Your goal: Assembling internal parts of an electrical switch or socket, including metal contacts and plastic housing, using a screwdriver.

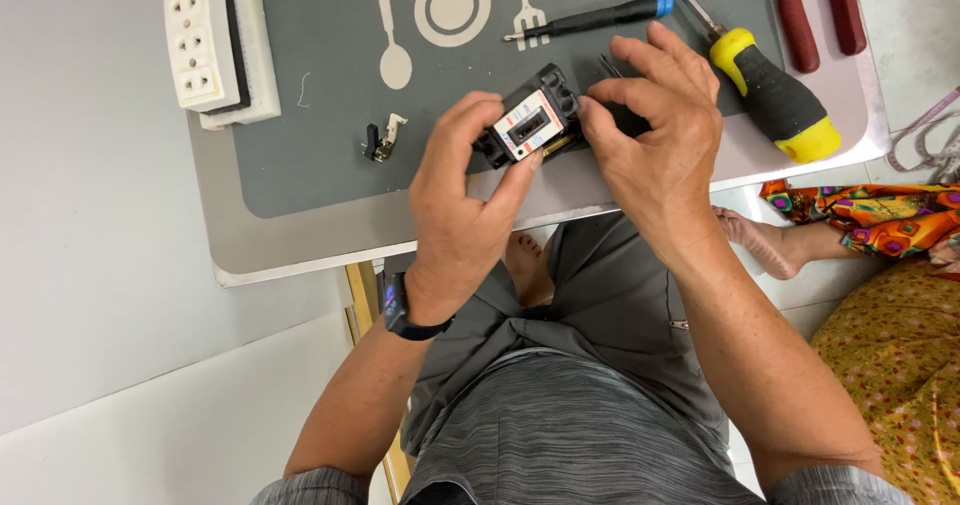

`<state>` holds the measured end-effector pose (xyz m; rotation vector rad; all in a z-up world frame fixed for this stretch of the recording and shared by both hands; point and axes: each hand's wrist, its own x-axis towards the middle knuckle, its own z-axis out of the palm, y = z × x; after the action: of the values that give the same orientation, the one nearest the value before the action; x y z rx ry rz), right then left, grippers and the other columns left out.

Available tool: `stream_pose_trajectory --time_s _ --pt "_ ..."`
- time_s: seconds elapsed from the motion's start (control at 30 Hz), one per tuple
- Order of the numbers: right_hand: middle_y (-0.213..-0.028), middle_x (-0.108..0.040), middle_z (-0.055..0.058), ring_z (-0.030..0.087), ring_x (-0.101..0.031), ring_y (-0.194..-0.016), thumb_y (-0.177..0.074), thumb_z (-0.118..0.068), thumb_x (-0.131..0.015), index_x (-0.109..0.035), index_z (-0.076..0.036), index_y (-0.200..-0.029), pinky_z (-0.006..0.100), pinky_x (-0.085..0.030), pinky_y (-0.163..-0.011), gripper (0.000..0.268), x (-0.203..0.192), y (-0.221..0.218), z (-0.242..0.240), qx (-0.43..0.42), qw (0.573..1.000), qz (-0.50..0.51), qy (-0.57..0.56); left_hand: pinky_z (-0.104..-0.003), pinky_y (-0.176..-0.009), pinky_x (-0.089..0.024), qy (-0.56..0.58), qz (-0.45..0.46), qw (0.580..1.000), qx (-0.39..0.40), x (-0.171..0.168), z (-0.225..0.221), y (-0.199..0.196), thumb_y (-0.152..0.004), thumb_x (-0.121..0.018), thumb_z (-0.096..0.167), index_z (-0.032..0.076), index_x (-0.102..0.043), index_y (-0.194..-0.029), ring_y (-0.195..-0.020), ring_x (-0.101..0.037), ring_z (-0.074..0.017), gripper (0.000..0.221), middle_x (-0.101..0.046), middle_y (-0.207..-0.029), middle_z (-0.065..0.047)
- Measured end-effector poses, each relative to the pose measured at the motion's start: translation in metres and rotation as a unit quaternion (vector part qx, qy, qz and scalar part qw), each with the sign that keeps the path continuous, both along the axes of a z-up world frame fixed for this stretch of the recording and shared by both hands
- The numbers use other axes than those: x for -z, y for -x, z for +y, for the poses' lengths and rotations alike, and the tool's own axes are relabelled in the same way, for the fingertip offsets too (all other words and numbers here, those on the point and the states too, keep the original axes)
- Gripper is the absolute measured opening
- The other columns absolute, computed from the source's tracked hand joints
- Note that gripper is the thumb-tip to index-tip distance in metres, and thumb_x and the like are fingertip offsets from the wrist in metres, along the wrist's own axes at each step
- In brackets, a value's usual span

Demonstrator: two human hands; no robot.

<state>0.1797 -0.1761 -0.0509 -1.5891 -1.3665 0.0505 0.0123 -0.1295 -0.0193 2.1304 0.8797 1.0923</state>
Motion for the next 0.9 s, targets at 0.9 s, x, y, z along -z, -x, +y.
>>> stream_pose_trajectory --time_s 0.9 --pt "-0.088 -0.070 0.025 0.032 -0.059 -0.067 -0.077 0.015 -0.084 -0.069 0.018 -0.102 0.039 -0.046 -0.063 0.029 -0.042 0.013 -0.036 0.016 0.979 -0.160 -0.129 -0.013 -0.042 -0.050 0.267 0.031 0.949 0.166 -0.086 0.007 -0.031 -0.079 -0.056 0.047 -0.008 -0.034 -0.140 -0.062 -0.070 -0.0082 0.085 -0.077 -0.091 -0.015"
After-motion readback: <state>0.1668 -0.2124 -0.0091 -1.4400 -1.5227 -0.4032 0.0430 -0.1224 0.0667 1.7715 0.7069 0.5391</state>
